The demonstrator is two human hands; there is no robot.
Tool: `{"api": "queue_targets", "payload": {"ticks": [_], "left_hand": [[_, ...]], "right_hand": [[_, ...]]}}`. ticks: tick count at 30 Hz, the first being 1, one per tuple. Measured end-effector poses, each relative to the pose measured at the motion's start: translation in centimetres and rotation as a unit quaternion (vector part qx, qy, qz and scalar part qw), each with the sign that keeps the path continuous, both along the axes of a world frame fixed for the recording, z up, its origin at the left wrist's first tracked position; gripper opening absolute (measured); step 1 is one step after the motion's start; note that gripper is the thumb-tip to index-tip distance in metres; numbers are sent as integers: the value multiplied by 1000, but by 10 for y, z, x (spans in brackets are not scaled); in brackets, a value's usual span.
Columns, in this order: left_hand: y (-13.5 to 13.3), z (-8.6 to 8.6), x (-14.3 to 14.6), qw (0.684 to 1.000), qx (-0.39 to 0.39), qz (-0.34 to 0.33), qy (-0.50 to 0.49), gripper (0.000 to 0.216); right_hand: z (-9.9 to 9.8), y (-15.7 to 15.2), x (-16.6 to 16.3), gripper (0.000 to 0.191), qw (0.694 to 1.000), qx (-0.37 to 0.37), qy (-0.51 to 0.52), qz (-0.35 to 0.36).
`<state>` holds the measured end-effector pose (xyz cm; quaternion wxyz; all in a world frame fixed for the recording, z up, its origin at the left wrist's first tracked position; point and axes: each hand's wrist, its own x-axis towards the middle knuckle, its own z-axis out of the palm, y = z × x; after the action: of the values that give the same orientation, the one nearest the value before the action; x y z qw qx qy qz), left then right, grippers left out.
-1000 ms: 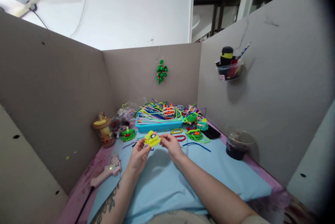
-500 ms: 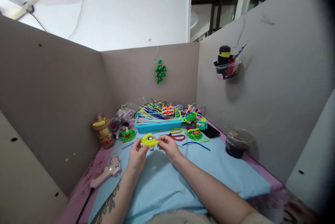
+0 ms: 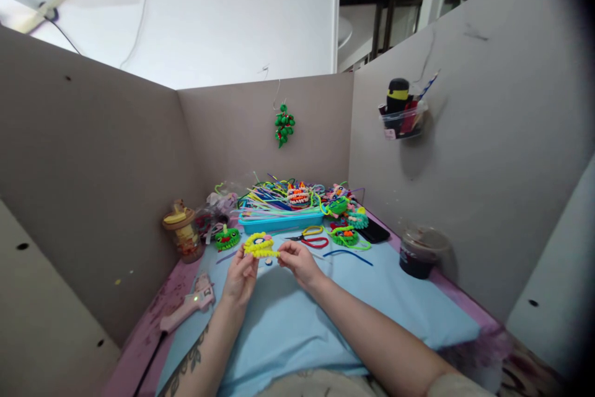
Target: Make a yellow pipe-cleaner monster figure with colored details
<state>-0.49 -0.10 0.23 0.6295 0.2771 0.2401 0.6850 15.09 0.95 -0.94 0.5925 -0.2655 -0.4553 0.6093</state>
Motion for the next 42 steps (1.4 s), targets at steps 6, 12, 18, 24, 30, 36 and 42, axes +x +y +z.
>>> {"api": "queue_targets", "payload": {"ticks": [6, 12, 18, 24, 30, 36, 42], "left_hand": [[-4, 3, -3, 999, 14, -51, -10, 51], [-8, 5, -2, 997, 29, -67, -11, 58], [-8, -1, -2, 998, 23, -61, -8, 56], [-10, -1, -3, 997, 39, -59, 22, 54], [-2, -3, -2, 995, 17, -94, 8, 47], [8, -11, 3, 992, -22, -122, 28, 42], [2, -11, 8, 987, 31, -158, 30, 44]], "right_hand": [[1, -2, -3, 25, 998, -25, 54, 37], [2, -1, -4, 27, 997, -41, 65, 27], [0, -3, -9, 30, 997, -51, 46, 46], [3, -10, -11, 34, 992, -78, 40, 88], [3, -3, -9, 37, 983, -93, 154, 23], [2, 3, -7, 32, 988, -17, 122, -90], [-5, 1, -15, 23, 988, 17, 97, -122]]}}
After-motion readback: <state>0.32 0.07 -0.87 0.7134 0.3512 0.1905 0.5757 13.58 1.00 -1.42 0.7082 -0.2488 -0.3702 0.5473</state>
